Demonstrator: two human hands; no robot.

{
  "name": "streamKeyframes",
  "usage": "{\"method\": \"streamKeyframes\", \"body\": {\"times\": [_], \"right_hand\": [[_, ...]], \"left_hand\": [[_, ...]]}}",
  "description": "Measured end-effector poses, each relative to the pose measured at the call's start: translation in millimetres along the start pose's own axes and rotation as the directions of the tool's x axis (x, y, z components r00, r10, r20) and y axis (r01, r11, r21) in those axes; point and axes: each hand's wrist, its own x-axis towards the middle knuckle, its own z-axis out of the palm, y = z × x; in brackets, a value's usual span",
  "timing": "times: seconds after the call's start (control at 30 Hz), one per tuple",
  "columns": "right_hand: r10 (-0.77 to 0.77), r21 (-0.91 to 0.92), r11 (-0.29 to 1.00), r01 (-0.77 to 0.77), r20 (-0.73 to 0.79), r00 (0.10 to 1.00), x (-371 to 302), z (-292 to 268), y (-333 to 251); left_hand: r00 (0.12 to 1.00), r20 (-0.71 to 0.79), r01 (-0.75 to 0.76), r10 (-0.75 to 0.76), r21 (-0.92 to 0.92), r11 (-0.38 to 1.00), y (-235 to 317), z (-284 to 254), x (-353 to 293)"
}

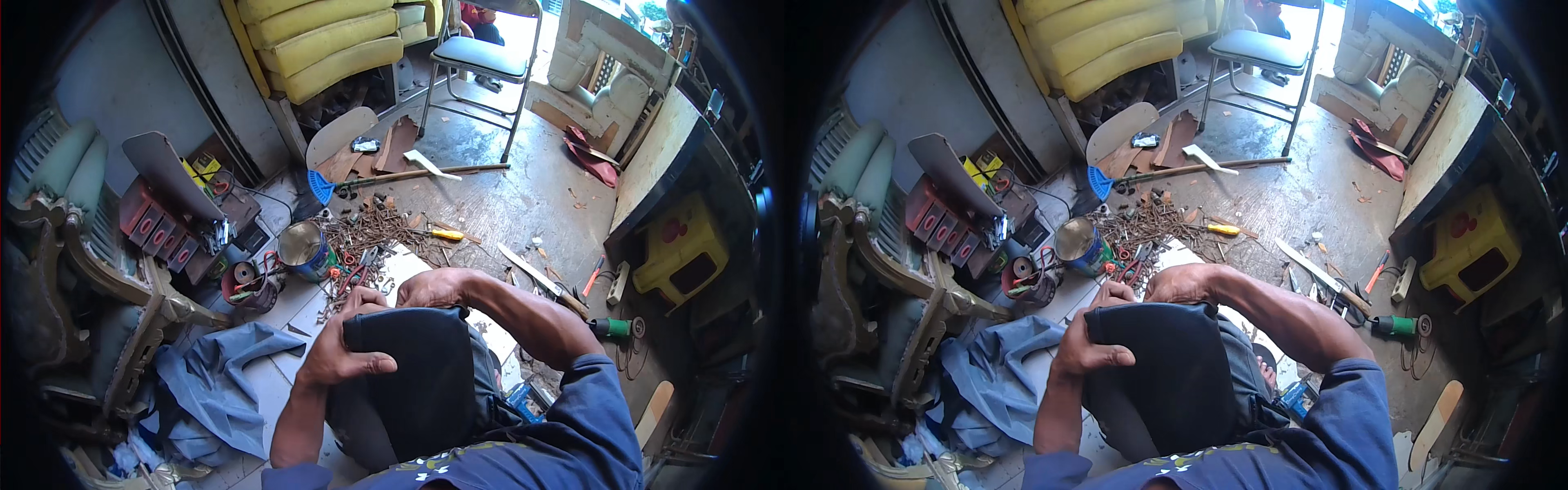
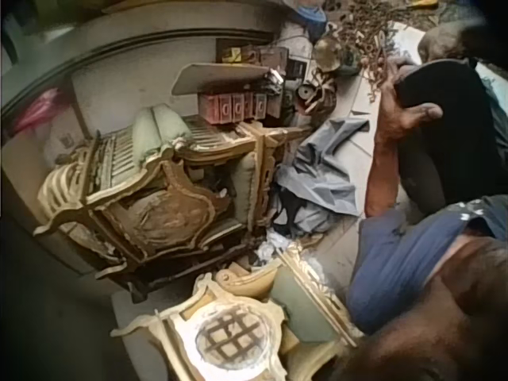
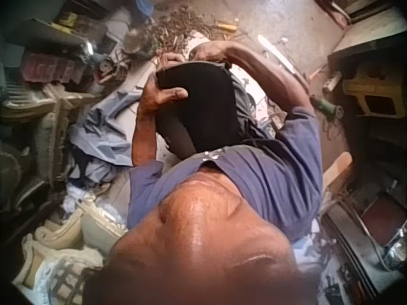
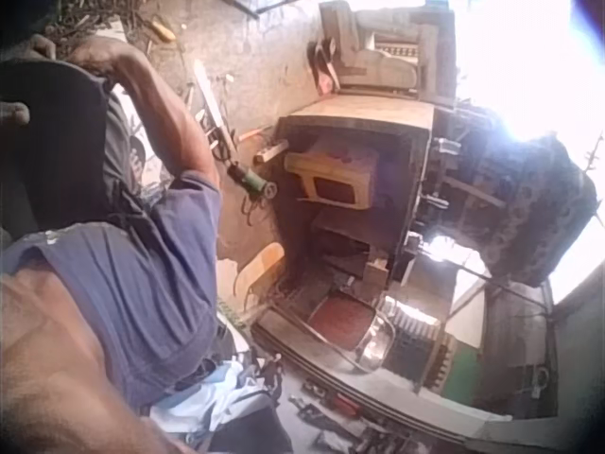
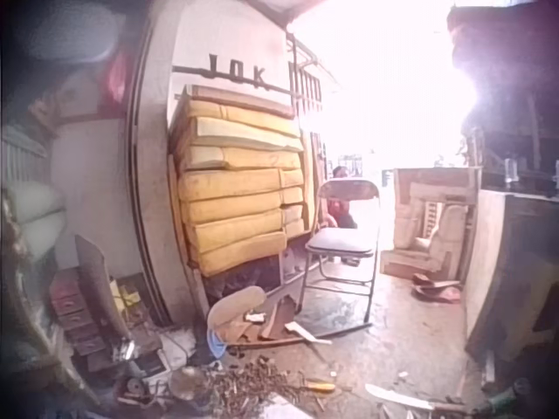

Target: The person wraps black upholstery fabric around a wooden furniture component, pulling the material tight and securing it with a pneumatic staple gun along the edges.

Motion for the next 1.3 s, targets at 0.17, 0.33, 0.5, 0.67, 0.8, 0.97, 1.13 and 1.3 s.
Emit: {"method": "streamKeyframes", "body": {"times": [0.17, 0.33, 0.5, 0.67, 0.8, 0.97, 1.13, 1.3], "right_hand": [[0.072, -0.131, 0.987, -0.096, -0.175, 0.982, -12.8, 15.9, -19.1], [-0.033, 0.037, 0.998, 0.051, -0.381, 0.924, -51.4, 31.0, -33.0], [0.115, 0.106, 0.993, -0.046, -0.946, 0.304, -113.2, 62.2, 82.0], [0.517, 0.124, 0.487, -0.865, -0.839, 0.171, -201.7, 198.2, 305.8], [0.752, 0.235, 0.406, -0.883, -0.634, 0.177, -189.2, 307.0, 353.1], [0.544, 0.332, 0.567, -0.754, -0.838, 0.040, -180.1, 357.6, 404.5], [0.570, 0.490, 0.675, -0.552, -0.821, -0.032, -201.1, 275.6, 316.7], [0.633, 0.643, 0.765, -0.022, -0.745, 0.210, -241.6, 212.4, 171.8]], "left_hand": [[0.971, -0.209, 0.057, -0.119, -0.282, 0.958, 7.7, 41.0, -8.1], [0.947, -0.242, 0.109, -0.212, -0.377, 0.920, 24.4, 41.2, 0.7], [0.603, -0.756, -0.232, 0.254, 0.138, 0.963, 98.4, -23.4, 0.2], [0.661, -0.375, -0.327, 0.650, 0.636, 0.699, 158.4, 8.3, 59.6], [0.658, 0.409, -0.671, 0.633, 0.699, 0.246, 74.4, 89.7, 82.2], [0.725, 0.357, -0.615, 0.589, 0.720, 0.322, -2.9, 147.2, 47.1], [0.730, 0.388, -0.574, 0.563, 0.795, 0.197, -34.6, 153.1, 16.8], [0.732, 0.421, -0.568, 0.535, 0.811, 0.141, -43.5, 136.3, 11.4]]}}
